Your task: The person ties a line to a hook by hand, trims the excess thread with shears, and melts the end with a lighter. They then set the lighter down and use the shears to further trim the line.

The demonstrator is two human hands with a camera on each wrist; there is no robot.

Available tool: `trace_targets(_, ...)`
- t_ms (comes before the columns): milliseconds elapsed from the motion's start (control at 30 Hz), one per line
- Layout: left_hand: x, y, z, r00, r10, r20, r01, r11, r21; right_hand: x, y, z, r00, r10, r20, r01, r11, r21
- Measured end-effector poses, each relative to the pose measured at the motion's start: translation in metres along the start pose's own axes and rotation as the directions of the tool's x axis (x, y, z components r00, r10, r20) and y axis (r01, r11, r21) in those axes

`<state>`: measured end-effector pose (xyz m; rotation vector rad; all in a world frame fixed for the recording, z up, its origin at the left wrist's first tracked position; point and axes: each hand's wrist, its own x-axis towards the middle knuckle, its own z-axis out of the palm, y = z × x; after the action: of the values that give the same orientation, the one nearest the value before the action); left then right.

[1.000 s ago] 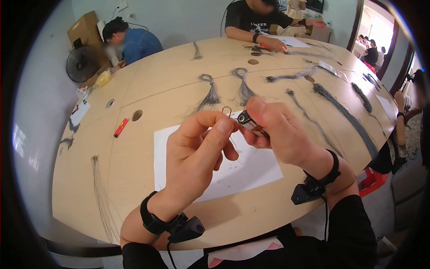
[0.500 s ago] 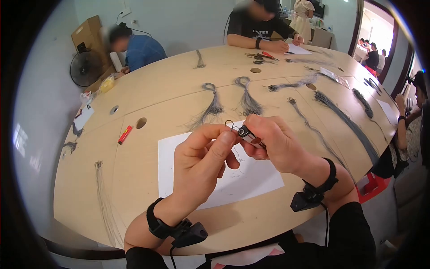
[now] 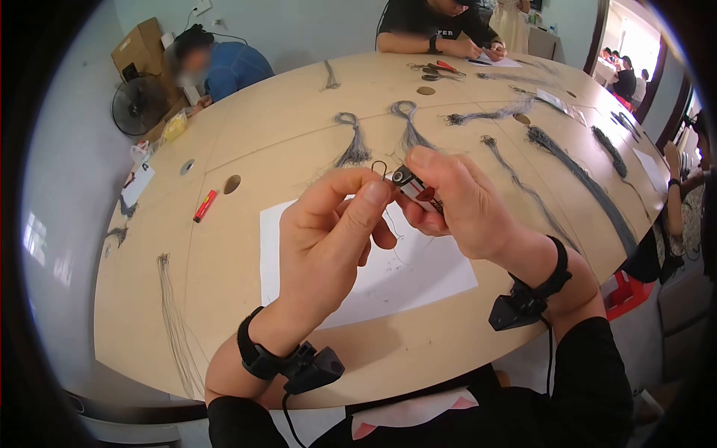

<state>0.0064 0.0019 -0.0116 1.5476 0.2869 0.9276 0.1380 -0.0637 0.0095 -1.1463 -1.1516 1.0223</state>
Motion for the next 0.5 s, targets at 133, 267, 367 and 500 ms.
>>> trace_targets(133, -0.0005, 0.0001, -0.0005, 1.0, 0.012, 0.007, -0.012, 1.0, 0.012, 0.0, 0.0019, -0.0044, 0.998, 0.015, 0.066, -0.017, 0.999, 0.034)
trace_targets(267, -0.0003, -0.0003, -0.0005, 1.0, 0.0, -0.001, 0.0, 1.0, 0.01, 0.0015, 0.0026, 0.0023, 1.0, 0.0, -0.014, 0.001, 0.998, 0.063)
trace_targets(367, -0.0005, -0.0004, -0.0003, 1.0, 0.008, 0.004, -0.008, 1.0, -0.002, 0.0014, 0.004, 0.0015, 1.0, -0.001, -0.003, 0.002, 0.998, 0.057)
trace_targets(500, -0.0009, 0.0002, 0.0002, 1.0, 0.003, -0.001, -0.003, 1.0, 0.003, 0.0013, 0.0035, 0.0017, 1.0, -0.01, -0.005, 0.011, 0.998, 0.064)
